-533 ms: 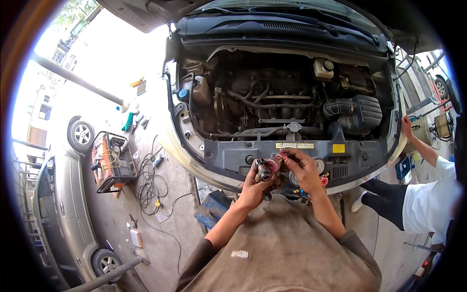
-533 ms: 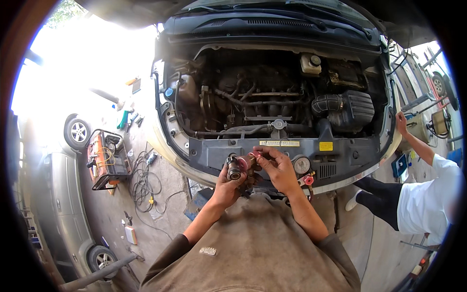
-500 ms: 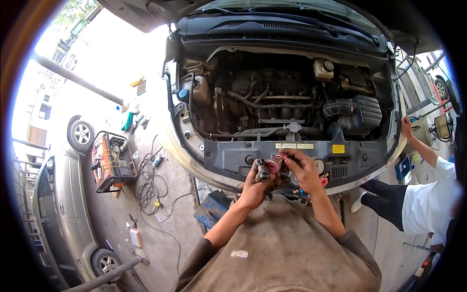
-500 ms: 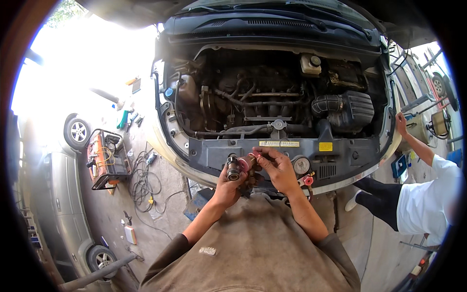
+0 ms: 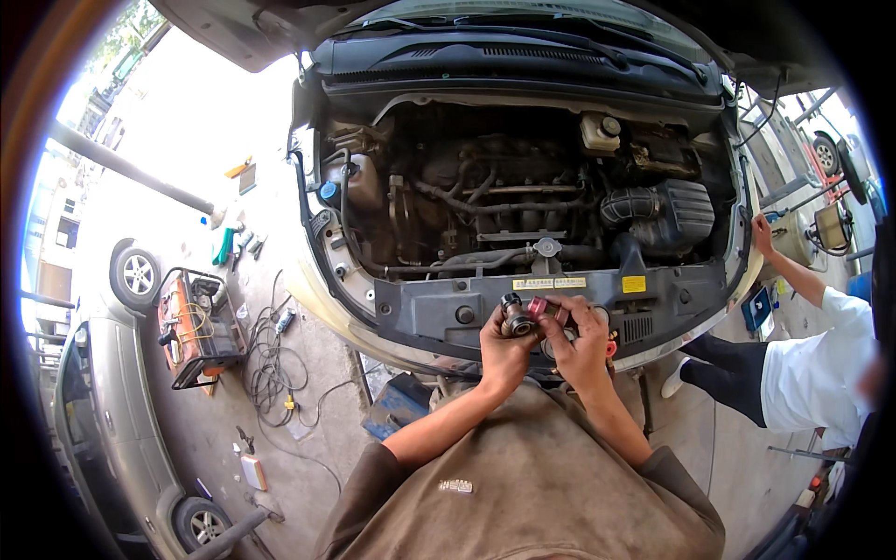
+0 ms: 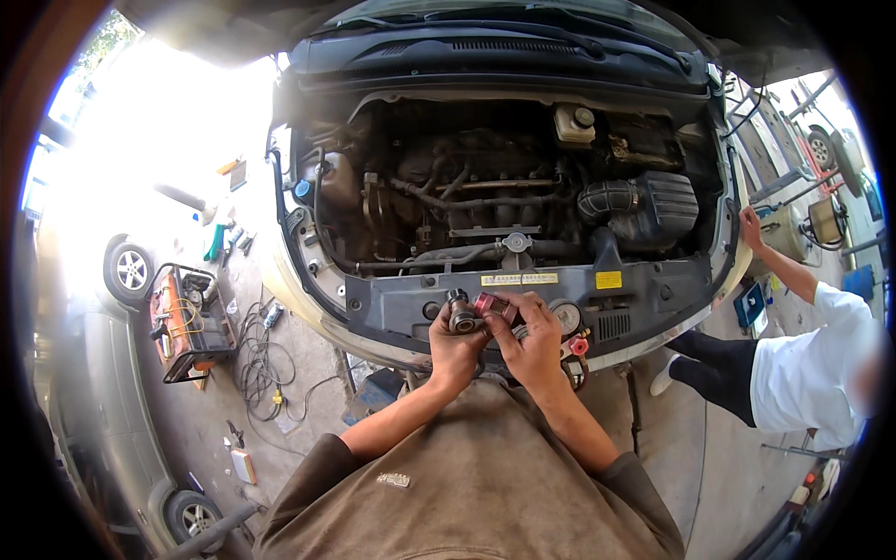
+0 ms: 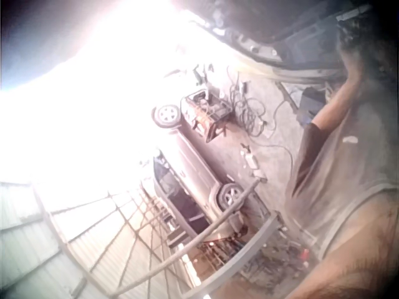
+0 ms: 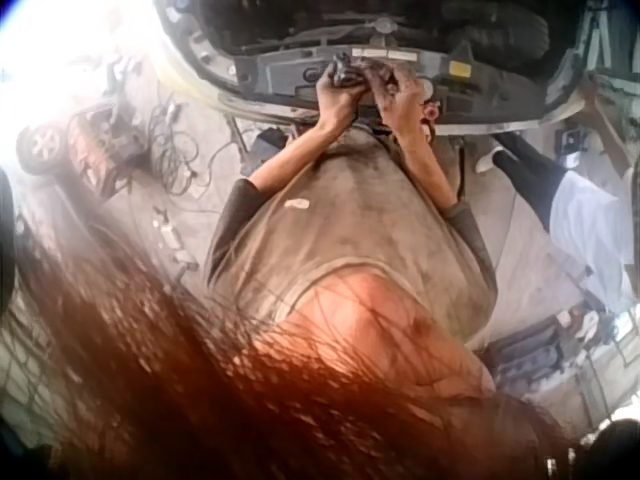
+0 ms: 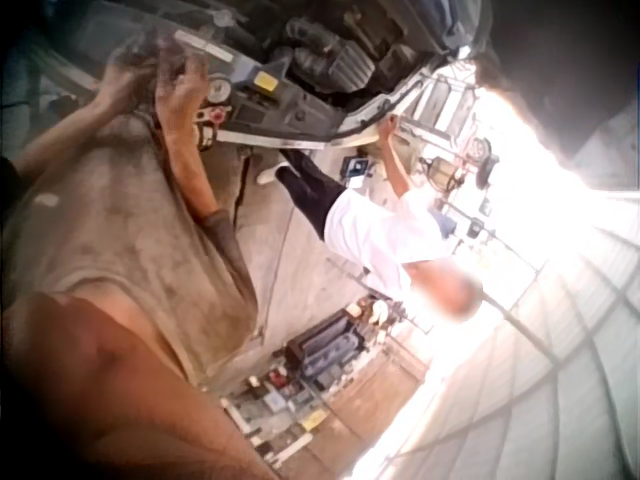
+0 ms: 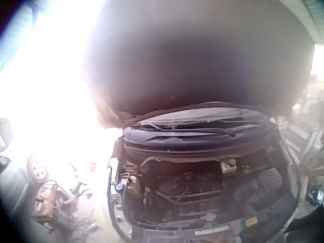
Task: The person connects refrigerant hoses to a car's AC system, attaches a refrigerant canister, and operates the manifold gauge set to charge the system. They manipulate quick-connect fittings and valves while monitoring the gauges.
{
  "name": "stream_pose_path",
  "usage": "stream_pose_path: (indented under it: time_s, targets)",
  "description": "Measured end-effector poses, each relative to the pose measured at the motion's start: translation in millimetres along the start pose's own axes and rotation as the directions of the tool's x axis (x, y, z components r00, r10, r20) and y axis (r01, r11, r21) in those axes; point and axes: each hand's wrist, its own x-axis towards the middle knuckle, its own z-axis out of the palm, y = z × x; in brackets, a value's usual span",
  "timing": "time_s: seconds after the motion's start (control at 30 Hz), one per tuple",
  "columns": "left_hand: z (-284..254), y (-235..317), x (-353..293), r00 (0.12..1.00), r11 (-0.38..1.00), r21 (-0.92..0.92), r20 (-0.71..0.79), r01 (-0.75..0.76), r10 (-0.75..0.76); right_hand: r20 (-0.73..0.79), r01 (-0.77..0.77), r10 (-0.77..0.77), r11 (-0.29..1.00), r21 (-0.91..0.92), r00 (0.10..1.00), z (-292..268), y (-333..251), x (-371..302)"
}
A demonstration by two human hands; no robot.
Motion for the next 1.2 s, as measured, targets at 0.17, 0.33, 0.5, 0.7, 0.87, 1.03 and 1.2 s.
stream_pose_path:
  time_s: [0.17,0.33,0.5,0.7,0.87,1.03,1.2]
  targets:
    - [-10.6,6.2,6.2,0.972,0.971,0.199,0.22,-0.131,0.086,-0.017,0.166,-0.166,0.986,0.016,0.986,-5.3,23.0,-7.5]
    - [-17.2,19.4,7.4,0.972,0.982,0.187,0.231,-0.004,-0.04,0.051,0.016,-0.023,0.991,0.134,0.998,5.7,27.0,-4.8]
    - [-21.3,9.3,9.3,0.966,0.943,0.255,0.195,-0.216,0.169,0.244,-0.48,0.421,0.66,0.578,0.874,18.9,27.9,-11.9]
    - [-27.8,22.4,18.7,0.8,0.736,0.349,0.416,-0.58,0.432,0.488,-0.609,0.439,0.189,0.771,0.754,9.2,17.1,-10.7]
    - [-30.0,25.7,14.2,0.974,0.953,0.274,0.214,-0.132,0.073,0.1,0.298,-0.304,0.952,0.077,0.947,10.7,32.5,0.1]
    - [-31.2,23.8,17.5,0.99,0.942,0.317,0.123,-0.11,0.074,0.244,-0.288,0.187,0.819,0.496,0.952,9.2,26.0,1.1]
    - [-32.3,22.5,18.3,0.975,0.913,0.35,0.144,-0.212,0.171,0.301,-0.288,0.181,0.887,0.36,0.936,7.2,26.8,4.3]
